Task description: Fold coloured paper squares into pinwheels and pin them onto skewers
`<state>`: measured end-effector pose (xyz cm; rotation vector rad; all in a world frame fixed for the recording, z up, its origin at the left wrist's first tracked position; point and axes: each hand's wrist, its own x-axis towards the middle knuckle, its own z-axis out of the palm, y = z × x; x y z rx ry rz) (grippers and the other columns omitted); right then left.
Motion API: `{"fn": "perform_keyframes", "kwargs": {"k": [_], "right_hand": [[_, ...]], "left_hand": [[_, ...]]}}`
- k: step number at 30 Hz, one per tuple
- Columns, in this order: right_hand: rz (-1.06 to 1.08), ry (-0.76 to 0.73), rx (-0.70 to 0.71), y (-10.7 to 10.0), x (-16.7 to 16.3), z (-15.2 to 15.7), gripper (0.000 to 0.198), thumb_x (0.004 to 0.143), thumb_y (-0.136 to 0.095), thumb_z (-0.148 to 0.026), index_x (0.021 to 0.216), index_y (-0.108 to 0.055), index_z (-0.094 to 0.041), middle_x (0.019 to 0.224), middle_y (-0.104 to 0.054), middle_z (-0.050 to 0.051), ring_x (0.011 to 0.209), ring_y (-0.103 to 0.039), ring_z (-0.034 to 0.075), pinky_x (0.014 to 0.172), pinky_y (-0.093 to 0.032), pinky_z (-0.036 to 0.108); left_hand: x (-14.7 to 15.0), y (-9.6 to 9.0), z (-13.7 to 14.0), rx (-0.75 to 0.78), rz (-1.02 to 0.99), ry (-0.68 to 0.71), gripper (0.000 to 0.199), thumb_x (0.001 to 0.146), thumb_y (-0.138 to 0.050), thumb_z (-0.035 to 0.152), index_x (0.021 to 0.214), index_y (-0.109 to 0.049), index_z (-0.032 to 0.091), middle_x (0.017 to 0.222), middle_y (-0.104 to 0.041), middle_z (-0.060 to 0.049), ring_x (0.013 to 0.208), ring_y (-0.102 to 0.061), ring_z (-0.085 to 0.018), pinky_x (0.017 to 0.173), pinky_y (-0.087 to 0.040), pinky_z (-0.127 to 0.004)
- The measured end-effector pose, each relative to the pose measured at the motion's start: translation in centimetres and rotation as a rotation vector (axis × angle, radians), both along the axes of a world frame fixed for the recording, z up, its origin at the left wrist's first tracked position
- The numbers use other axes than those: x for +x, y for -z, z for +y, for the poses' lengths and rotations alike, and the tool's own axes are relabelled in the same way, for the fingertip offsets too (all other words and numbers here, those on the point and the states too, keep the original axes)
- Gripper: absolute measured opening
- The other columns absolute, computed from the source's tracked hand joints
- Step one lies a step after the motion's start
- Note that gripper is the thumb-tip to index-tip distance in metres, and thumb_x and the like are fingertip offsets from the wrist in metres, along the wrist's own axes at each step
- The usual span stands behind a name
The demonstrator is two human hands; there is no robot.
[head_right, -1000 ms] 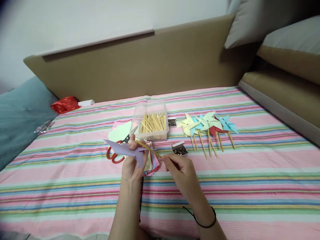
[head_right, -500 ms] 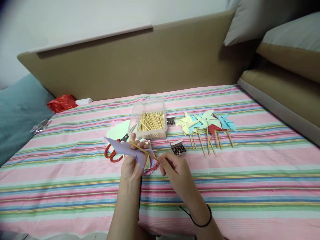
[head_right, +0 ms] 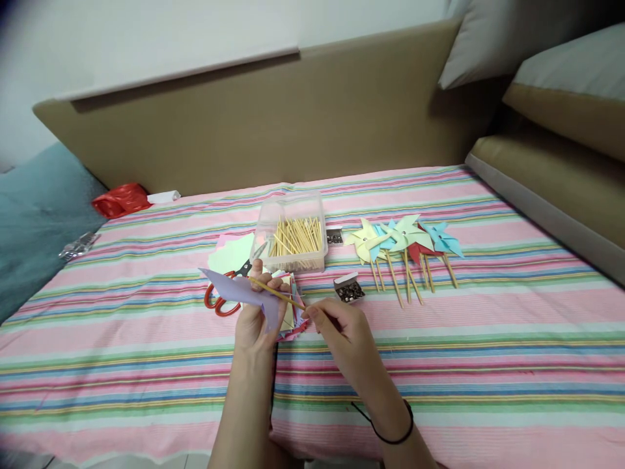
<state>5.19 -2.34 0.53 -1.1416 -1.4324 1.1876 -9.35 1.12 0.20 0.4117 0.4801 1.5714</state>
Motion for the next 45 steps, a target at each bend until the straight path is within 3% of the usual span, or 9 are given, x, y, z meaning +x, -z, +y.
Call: {"fn": "perform_keyframes", "kwargs": {"k": [18,28,45], "right_hand": [[-0.008,0.027,0.070,-0.24,0.18,0.02,0.026,0.089,-0.054,-0.035,0.074,-0.067,-0.019,0.064,-0.053,0.001,0.061,-0.050,0.014,0.055,-0.037,0.026],[-0.038,0.055,0.144,-0.04,0.18,0.07,0.017,0.087,-0.059,-0.028,0.077,-0.069,-0.019,0.069,-0.060,0.002,0.063,-0.051,0.015,0.056,-0.038,0.027],[-0.041,0.148,0.229,-0.20,0.09,0.02,0.010,0.085,-0.062,-0.021,0.079,-0.070,-0.020,0.068,-0.060,0.000,0.060,-0.050,0.012,0.053,-0.038,0.025]], "left_hand": [[-0.35,0.06,0.06,0.023,-0.021,-0.005,0.061,0.049,-0.089,0.020,0.102,-0.060,0.025,0.065,-0.056,0.009,0.066,-0.058,-0.009,0.073,-0.045,-0.025],[-0.21,-0.40,-0.02,0.042,-0.050,0.011,0.058,0.048,-0.090,0.023,0.099,-0.062,0.024,0.060,-0.054,0.011,0.053,-0.055,-0.005,0.060,-0.045,-0.020],[-0.08,-0.26,-0.04,0.014,-0.002,-0.005,0.056,0.048,-0.090,0.022,0.097,-0.063,0.025,0.057,-0.052,0.011,0.060,-0.061,-0.007,0.067,-0.047,-0.021]]}}
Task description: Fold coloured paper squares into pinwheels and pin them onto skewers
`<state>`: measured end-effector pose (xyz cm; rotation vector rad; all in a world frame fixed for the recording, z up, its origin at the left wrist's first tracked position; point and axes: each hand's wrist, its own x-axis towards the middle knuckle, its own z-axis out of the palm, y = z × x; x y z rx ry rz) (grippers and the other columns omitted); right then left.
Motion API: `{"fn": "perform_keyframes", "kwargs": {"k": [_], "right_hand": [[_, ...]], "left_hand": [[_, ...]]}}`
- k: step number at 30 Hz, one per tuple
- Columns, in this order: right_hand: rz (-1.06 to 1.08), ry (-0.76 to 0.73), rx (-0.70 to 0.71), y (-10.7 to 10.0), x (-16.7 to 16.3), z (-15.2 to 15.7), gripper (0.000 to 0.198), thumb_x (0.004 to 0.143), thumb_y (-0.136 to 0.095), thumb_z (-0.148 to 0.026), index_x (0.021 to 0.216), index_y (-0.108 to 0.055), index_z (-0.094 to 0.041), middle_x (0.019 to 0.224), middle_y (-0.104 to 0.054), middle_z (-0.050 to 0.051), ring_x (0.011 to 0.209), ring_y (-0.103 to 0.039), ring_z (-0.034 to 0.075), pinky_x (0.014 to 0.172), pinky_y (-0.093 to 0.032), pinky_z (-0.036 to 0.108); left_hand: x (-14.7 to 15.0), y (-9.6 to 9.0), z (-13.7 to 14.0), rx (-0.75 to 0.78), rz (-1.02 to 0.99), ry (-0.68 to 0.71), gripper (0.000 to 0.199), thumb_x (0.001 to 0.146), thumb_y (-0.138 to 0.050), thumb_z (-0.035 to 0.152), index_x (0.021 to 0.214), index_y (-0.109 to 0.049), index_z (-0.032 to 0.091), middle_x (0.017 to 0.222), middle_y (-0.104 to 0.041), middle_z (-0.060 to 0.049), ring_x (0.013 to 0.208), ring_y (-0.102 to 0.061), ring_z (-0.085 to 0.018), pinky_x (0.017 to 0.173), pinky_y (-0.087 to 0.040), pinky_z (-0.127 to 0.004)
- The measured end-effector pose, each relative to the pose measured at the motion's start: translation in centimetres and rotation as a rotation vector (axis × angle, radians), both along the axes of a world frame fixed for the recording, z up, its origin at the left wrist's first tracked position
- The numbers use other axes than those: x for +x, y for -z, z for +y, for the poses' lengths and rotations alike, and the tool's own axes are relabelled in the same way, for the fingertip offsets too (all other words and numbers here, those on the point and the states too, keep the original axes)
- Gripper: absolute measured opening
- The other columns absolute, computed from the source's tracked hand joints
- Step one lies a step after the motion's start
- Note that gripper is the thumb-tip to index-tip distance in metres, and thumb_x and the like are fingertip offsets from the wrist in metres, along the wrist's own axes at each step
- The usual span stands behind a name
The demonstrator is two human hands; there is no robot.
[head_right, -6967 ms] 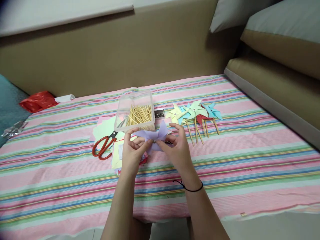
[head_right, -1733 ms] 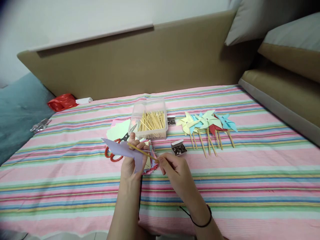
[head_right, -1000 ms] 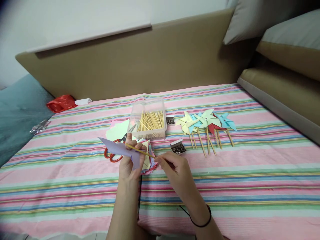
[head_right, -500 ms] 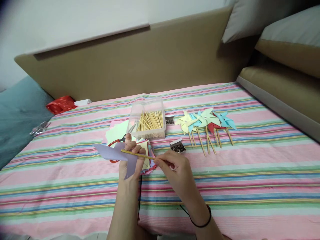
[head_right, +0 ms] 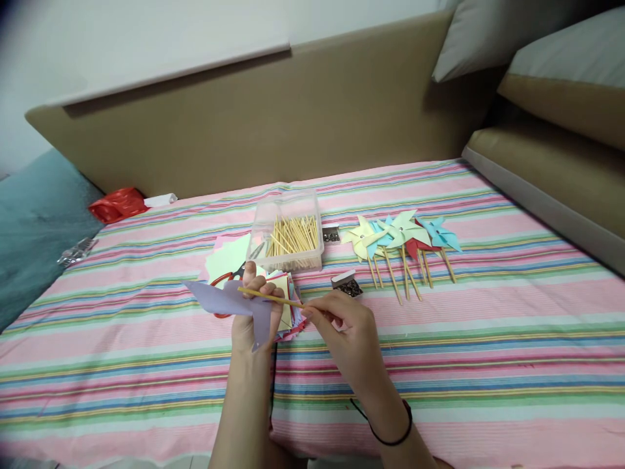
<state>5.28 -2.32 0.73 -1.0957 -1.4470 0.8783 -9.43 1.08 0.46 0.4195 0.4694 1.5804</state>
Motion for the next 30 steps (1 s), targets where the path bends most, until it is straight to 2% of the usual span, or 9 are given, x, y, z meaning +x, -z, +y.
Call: {"fn": "perform_keyframes", "kwargs": {"k": [10,21,30], "right_hand": [[-0.020,0.044,0.031,-0.10,-0.13,-0.03,0.008,0.084,-0.063,-0.019,0.080,-0.070,-0.020,0.069,-0.060,0.001,0.062,-0.050,0.013,0.055,-0.040,0.026],[-0.012,0.035,0.023,-0.03,-0.13,-0.09,0.009,0.084,-0.063,-0.020,0.081,-0.071,-0.020,0.070,-0.061,0.001,0.062,-0.051,0.013,0.054,-0.040,0.026],[-0.022,0.055,0.014,-0.32,-0.11,-0.05,0.008,0.083,-0.064,-0.020,0.079,-0.071,-0.021,0.071,-0.062,0.002,0.063,-0.053,0.014,0.055,-0.041,0.027]], "left_hand": [[0.13,-0.45,0.08,-0.010,-0.002,-0.026,0.052,0.048,-0.090,0.024,0.092,-0.063,0.026,0.055,-0.053,0.012,0.057,-0.061,-0.007,0.064,-0.048,-0.020],[0.10,-0.46,-0.15,-0.007,-0.023,-0.025,0.062,0.041,-0.092,0.022,0.096,-0.063,0.026,0.058,-0.054,0.012,0.059,-0.062,-0.007,0.065,-0.049,-0.019],[0.02,-0.45,-0.22,-0.009,0.016,-0.022,0.058,0.047,-0.090,0.022,0.096,-0.060,0.026,0.060,-0.052,0.011,0.059,-0.061,-0.007,0.066,-0.050,-0.020]]}}
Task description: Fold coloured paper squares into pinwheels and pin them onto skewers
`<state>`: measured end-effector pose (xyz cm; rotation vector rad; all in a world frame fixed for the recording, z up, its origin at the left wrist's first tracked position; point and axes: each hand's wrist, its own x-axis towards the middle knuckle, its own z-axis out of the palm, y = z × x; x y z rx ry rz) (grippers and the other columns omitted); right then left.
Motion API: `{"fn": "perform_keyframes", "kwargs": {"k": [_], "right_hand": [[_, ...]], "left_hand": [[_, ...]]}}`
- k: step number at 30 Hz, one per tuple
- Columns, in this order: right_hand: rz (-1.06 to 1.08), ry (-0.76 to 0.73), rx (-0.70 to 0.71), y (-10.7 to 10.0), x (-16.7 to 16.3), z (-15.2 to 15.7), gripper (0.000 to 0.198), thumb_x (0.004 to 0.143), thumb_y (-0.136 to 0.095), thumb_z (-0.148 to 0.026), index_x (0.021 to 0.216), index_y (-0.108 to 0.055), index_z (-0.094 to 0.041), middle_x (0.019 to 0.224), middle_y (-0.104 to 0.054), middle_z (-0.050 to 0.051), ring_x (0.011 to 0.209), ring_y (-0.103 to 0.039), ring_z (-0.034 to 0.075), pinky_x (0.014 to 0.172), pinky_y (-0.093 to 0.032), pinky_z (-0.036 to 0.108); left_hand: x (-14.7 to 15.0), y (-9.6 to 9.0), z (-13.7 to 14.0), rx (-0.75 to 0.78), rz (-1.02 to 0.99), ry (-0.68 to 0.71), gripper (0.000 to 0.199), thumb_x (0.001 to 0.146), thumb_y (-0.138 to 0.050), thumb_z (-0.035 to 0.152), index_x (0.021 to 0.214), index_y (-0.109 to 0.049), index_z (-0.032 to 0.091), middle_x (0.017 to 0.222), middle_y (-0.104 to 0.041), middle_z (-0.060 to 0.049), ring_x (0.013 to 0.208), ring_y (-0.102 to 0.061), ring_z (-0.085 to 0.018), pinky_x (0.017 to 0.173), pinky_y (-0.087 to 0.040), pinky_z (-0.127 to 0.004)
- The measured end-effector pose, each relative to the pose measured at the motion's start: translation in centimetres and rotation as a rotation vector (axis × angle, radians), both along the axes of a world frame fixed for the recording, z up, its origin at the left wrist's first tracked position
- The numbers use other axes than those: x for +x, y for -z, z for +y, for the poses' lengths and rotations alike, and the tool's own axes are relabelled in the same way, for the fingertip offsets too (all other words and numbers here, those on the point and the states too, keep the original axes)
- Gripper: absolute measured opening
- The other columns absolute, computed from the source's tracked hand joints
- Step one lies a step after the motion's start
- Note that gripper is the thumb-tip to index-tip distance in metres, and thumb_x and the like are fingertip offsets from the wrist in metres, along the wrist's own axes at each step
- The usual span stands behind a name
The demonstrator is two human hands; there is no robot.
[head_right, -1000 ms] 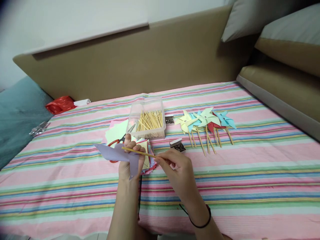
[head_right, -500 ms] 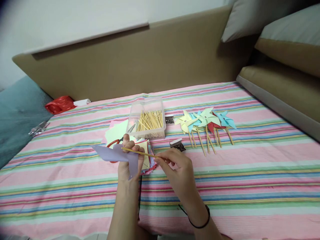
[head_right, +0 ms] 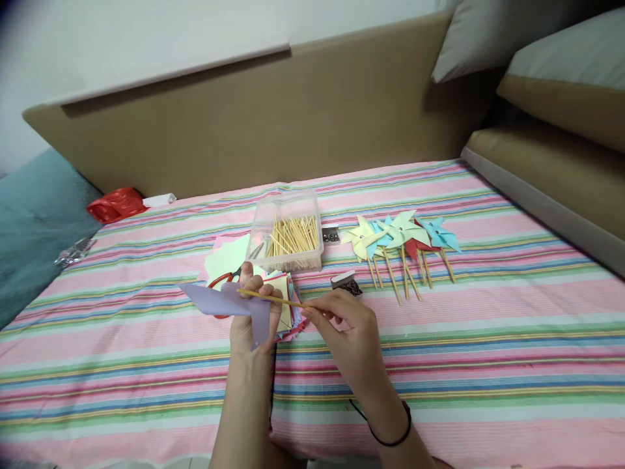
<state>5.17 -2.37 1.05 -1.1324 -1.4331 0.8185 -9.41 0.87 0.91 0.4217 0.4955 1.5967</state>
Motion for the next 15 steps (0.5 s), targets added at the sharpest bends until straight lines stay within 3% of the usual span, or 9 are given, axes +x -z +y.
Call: {"fn": "perform_keyframes", "kwargs": {"k": [15], "right_hand": [[0.013,-0.004,0.006,-0.01,-0.01,-0.10,0.008,0.083,-0.064,-0.020,0.079,-0.071,-0.020,0.069,-0.063,0.002,0.061,-0.053,0.014,0.053,-0.041,0.027]], "left_hand": [[0.00,0.28,0.10,-0.004,0.045,-0.001,0.056,0.049,-0.090,0.023,0.096,-0.059,0.025,0.058,-0.053,0.011,0.062,-0.062,-0.006,0.069,-0.050,-0.018]]}}
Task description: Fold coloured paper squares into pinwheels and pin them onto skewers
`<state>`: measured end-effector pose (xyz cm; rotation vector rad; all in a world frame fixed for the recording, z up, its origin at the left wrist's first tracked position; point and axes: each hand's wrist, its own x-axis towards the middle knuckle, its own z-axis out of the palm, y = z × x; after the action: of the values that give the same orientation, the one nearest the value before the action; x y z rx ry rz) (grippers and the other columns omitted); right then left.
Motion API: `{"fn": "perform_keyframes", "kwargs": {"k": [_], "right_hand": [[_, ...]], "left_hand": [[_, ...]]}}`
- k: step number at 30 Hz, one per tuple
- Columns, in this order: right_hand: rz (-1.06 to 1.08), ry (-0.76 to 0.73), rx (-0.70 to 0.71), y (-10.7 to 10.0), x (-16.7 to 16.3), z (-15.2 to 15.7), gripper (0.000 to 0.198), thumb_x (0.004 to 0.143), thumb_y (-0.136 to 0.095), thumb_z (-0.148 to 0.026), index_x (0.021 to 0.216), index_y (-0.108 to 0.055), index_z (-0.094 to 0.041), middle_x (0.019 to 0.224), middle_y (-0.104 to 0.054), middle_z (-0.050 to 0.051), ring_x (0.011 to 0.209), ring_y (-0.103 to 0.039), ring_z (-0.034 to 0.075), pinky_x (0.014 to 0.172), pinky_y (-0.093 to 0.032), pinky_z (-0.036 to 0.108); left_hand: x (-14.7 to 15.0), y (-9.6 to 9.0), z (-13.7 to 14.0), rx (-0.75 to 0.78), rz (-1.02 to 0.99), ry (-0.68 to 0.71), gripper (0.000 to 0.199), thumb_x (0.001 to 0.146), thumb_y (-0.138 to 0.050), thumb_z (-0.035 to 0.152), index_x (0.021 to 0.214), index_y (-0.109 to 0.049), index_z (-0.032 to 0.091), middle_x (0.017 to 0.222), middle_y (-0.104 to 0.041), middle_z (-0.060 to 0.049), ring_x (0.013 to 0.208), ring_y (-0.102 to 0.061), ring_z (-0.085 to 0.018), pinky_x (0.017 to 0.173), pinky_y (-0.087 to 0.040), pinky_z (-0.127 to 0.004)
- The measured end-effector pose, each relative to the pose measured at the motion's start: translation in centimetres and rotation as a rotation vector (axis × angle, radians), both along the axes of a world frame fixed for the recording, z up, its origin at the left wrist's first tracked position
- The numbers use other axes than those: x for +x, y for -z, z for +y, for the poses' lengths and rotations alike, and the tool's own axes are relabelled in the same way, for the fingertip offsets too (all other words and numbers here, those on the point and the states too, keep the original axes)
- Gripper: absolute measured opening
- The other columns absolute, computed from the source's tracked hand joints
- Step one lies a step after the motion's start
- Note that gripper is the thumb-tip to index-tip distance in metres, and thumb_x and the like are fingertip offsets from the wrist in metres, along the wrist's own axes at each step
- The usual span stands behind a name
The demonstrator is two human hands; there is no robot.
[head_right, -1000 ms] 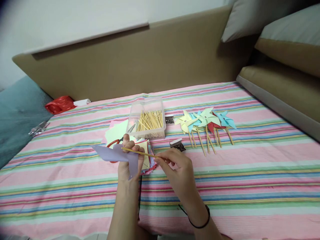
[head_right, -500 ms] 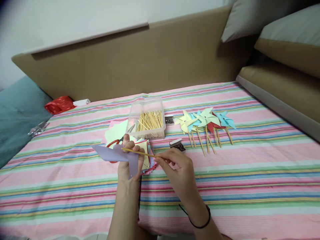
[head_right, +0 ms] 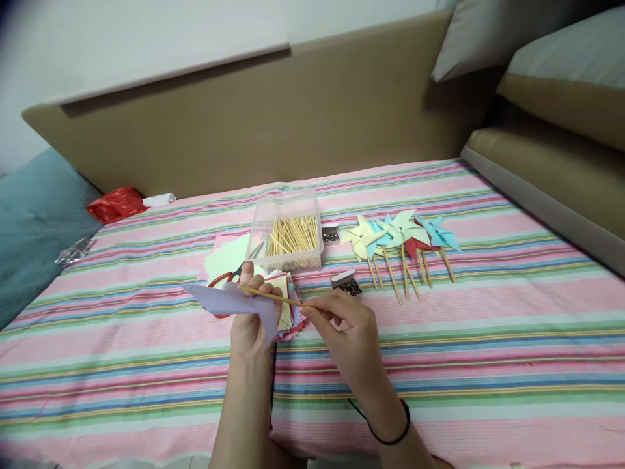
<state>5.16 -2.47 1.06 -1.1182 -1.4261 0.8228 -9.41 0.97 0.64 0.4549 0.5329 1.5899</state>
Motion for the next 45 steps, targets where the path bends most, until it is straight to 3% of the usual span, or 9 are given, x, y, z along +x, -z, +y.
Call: {"fn": "perform_keyframes", "kwargs": {"k": [21,27,36,41,45], "right_hand": [[0.040,0.031,-0.016,-0.16,-0.11,0.03,0.009,0.081,-0.065,-0.018,0.075,-0.071,-0.021,0.067,-0.063,0.001,0.060,-0.053,0.014,0.053,-0.041,0.026],[0.027,0.055,-0.005,-0.16,-0.02,-0.05,0.008,0.081,-0.066,-0.019,0.076,-0.072,-0.022,0.067,-0.064,0.001,0.060,-0.054,0.014,0.052,-0.041,0.027],[0.039,0.047,-0.013,-0.12,-0.01,0.03,0.009,0.081,-0.066,-0.019,0.076,-0.072,-0.022,0.068,-0.064,0.001,0.061,-0.055,0.014,0.053,-0.041,0.027],[0.045,0.054,-0.017,-0.10,0.05,0.03,0.008,0.081,-0.066,-0.019,0.076,-0.072,-0.021,0.069,-0.064,0.002,0.062,-0.054,0.014,0.053,-0.041,0.027],[0.035,0.057,-0.013,0.00,0.13,-0.02,0.008,0.082,-0.066,-0.019,0.077,-0.072,-0.022,0.070,-0.063,0.002,0.063,-0.055,0.015,0.054,-0.041,0.028]], "left_hand": [[0.24,-0.14,-0.12,0.034,0.003,-0.005,0.049,0.050,-0.089,0.018,0.091,-0.062,0.026,0.059,-0.054,0.011,0.060,-0.060,-0.003,0.075,-0.051,-0.013],[0.24,-0.05,-0.24,0.021,0.051,-0.018,0.052,0.049,-0.089,0.023,0.092,-0.061,0.026,0.061,-0.054,0.009,0.066,-0.064,-0.007,0.068,-0.053,-0.014],[0.17,0.14,-0.27,0.030,0.048,-0.001,0.051,0.052,-0.088,0.020,0.094,-0.060,0.027,0.063,-0.053,0.009,0.070,-0.065,-0.007,0.071,-0.052,-0.016],[0.32,-0.11,-0.32,0.039,0.020,-0.017,0.052,0.048,-0.089,0.018,0.092,-0.062,0.025,0.062,-0.053,0.010,0.060,-0.060,-0.004,0.077,-0.051,-0.016],[0.30,-0.15,-0.38,0.041,0.035,-0.007,0.054,0.048,-0.089,0.020,0.092,-0.060,0.025,0.062,-0.054,0.009,0.062,-0.062,-0.006,0.074,-0.051,-0.016]]}}
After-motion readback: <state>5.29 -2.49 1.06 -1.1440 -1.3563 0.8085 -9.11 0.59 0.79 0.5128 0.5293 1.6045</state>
